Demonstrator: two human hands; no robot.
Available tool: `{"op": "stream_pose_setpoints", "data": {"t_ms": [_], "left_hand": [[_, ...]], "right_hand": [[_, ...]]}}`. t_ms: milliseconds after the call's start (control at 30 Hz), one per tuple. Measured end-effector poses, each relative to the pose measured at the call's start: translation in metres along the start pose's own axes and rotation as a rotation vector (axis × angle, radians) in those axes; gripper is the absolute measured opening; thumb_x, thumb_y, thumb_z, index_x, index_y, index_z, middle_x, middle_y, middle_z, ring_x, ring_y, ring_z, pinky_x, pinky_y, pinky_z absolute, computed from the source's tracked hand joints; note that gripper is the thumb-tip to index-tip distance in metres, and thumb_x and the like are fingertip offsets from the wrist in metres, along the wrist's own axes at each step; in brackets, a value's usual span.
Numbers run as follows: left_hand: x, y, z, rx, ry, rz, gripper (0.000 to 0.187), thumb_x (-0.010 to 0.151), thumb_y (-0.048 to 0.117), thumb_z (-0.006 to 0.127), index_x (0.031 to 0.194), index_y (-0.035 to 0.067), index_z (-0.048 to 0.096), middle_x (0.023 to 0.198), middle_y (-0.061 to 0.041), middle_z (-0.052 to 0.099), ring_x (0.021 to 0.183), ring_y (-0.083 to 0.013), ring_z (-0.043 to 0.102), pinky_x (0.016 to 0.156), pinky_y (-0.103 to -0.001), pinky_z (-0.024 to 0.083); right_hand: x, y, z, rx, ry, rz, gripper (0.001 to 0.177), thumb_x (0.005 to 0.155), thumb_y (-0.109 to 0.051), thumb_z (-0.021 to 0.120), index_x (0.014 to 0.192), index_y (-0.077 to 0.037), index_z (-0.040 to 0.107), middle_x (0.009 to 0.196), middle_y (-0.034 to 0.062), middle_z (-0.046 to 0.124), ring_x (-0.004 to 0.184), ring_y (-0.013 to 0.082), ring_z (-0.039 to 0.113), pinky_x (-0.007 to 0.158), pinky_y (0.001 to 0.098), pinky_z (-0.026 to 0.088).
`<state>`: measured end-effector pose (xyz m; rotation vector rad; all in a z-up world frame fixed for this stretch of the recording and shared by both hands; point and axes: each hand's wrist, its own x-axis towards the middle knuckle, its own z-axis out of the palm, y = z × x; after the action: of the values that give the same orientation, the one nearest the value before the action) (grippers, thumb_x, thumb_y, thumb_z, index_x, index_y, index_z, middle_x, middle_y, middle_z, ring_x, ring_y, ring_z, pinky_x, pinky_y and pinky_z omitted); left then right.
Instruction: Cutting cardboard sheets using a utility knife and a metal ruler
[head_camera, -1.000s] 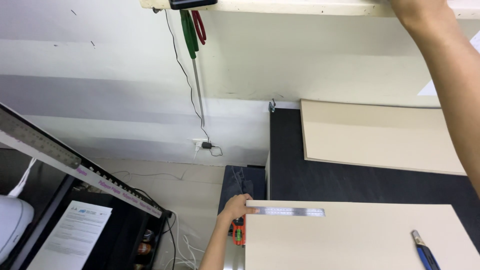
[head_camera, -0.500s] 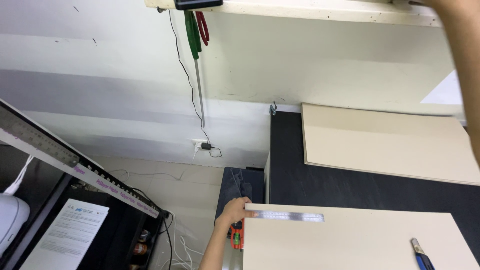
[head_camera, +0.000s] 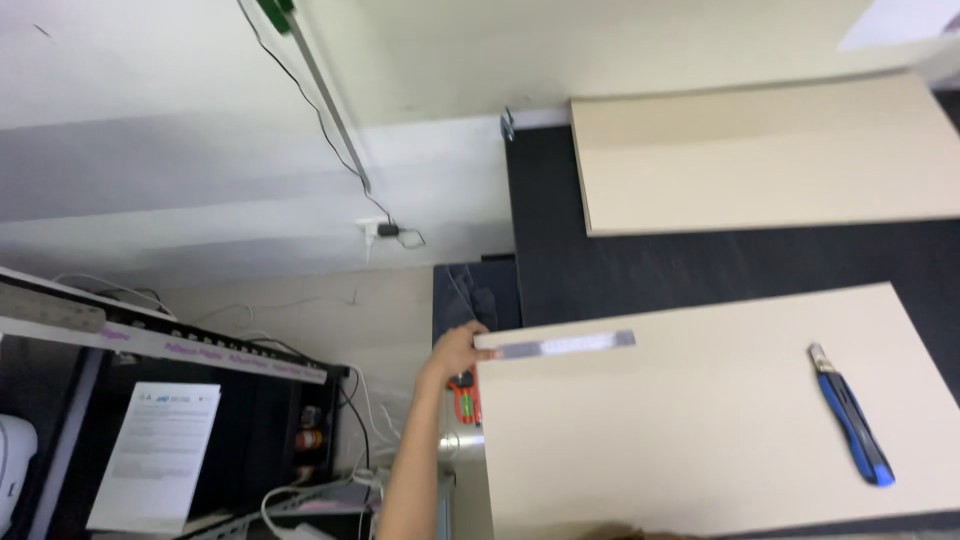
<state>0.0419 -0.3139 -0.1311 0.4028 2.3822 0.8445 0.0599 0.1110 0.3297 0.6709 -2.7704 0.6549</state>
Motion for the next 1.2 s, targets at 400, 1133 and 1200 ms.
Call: {"op": "stream_pose_setpoints", "data": {"t_ms": [400,1133,1200], "left_hand": [[-0.014,0.021,-0.008,-0.232,-0.025,-0.111,0.071,0.070,0.041,0.084,0.128,0.014,0.055,0.101,-0.010,0.067,0.089,-0.0194,0.064,0.076,-0.028,0.047],[-0.017,0.035,-0.008,-0.227,0.066,-0.234,0.068,0.063,0.031,0.094,0.122,0.011,0.066,0.092,-0.016,0.076,0.096,-0.0266,0.072,0.086,-0.036,0.054],[-0.014,0.030,-0.007,-0.205,0.073,-0.234,0.068,0.063,0.032,0.094,0.122,0.012,0.067,0.090,-0.015,0.075,0.096,-0.0262,0.072,0.086,-0.036,0.054]], "right_hand": [[-0.467,0.190,0.232,-0.186,-0.274,1.410,0.118,0.060,-0.073,0.067,0.149,0.002,0.046,0.142,0.0427,0.046,0.131,0.0554,0.044,0.104,0.0593,0.039],[-0.250,-0.049,0.329,0.084,-0.274,1.051,0.060,0.104,-0.012,0.041,0.160,-0.029,0.026,0.126,0.0248,0.066,0.111,0.0420,0.068,0.093,0.0496,0.058],[-0.243,-0.049,0.329,0.055,-0.287,1.024,0.059,0.104,-0.013,0.041,0.159,-0.027,0.028,0.121,0.0260,0.068,0.107,0.0424,0.069,0.090,0.0499,0.060]]}}
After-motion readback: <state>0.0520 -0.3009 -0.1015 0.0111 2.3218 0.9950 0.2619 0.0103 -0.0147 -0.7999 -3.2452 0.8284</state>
